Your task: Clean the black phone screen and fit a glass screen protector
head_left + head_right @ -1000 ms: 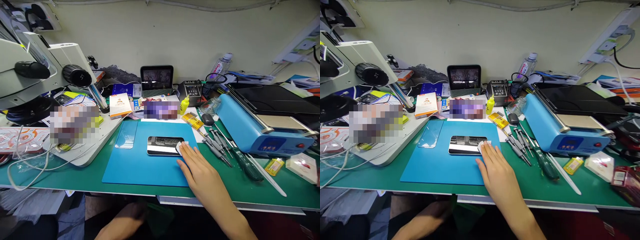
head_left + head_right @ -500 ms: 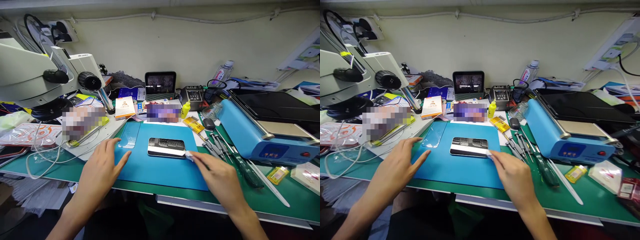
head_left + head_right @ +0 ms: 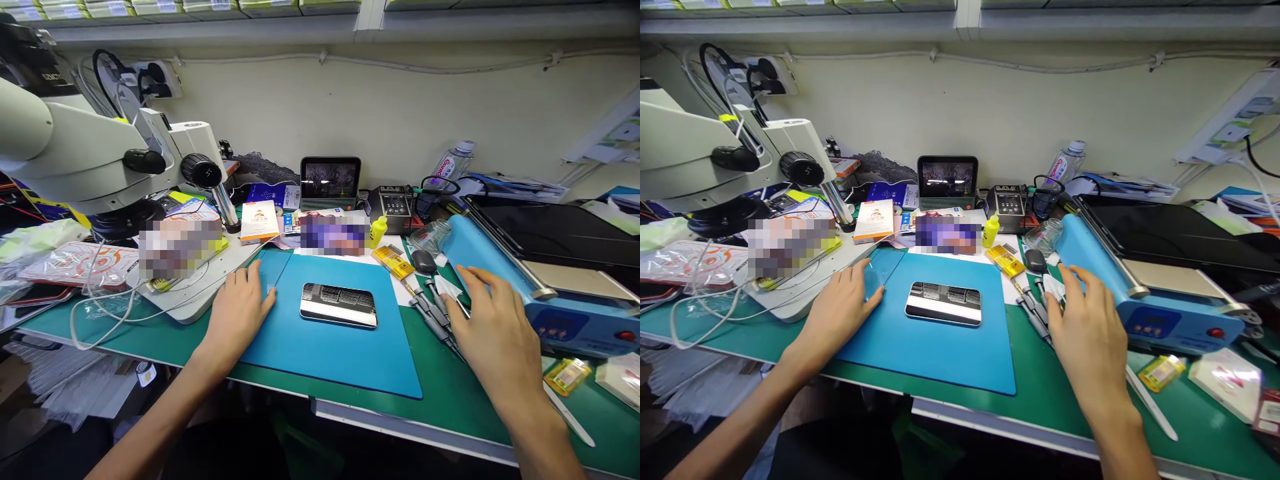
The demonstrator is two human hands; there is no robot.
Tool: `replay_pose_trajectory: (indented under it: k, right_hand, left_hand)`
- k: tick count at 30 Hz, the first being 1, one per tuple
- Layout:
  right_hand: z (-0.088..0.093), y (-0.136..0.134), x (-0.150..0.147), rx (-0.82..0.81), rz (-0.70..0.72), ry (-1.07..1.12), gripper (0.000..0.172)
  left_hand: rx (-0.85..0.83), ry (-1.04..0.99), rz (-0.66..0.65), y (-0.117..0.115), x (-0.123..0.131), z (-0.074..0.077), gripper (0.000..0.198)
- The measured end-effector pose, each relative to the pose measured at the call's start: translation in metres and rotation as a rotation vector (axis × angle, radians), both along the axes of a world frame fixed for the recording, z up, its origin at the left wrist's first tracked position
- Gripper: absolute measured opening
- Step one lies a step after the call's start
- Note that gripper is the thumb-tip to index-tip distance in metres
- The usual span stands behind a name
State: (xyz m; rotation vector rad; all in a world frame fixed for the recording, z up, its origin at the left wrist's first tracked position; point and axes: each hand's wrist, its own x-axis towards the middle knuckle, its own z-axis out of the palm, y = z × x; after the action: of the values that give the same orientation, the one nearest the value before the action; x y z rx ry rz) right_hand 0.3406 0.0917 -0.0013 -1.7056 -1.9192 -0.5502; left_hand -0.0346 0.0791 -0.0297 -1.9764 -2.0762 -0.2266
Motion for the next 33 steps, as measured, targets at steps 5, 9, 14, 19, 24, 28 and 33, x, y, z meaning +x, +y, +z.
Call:
replay_pose_trajectory:
  k: [5, 9, 14, 19, 24, 28, 33]
  right_hand:
    - [0.002, -0.014, -0.020, -0.010, 0.092, 0.379, 0.046]
    - [0.008, -0.022, -0.039, -0.345, 0.251, 0.826, 0.044]
    - [0.021, -0.028, -0.060, -0.703, 0.516, 1.140, 0.049]
    - [0.029, -0.040, -0.062, -0.800, 0.700, 1.145, 0.043]
    - [0.032, -0.053, -0.061, -0.829, 0.765, 1.079, 0.070]
    - [0.035, -0.056, -0.067, -0.847, 0.757, 1.042, 0.086]
    - [0.035, -0.055, -0.076, -0.777, 0.762, 1.077, 0.081]
  left_hand:
    - [0.090, -0.096, -0.087, -0.013, -0.015, 0.004, 0.055]
    - [0.196, -0.276, -0.333, -0.036, -0.010, 0.015, 0.055]
    - [0.207, -0.511, -0.662, -0.068, 0.007, 0.025, 0.056]
    - [0.142, -0.726, -0.820, -0.084, 0.012, 0.022, 0.054]
    - [0.052, -0.977, -0.802, -0.086, 0.018, 0.019, 0.054]
    - [0.037, -1.065, -0.808, -0.087, 0.022, 0.021, 0.053]
    - [-0.001, -1.074, -0.805, -0.086, 0.022, 0.020, 0.051]
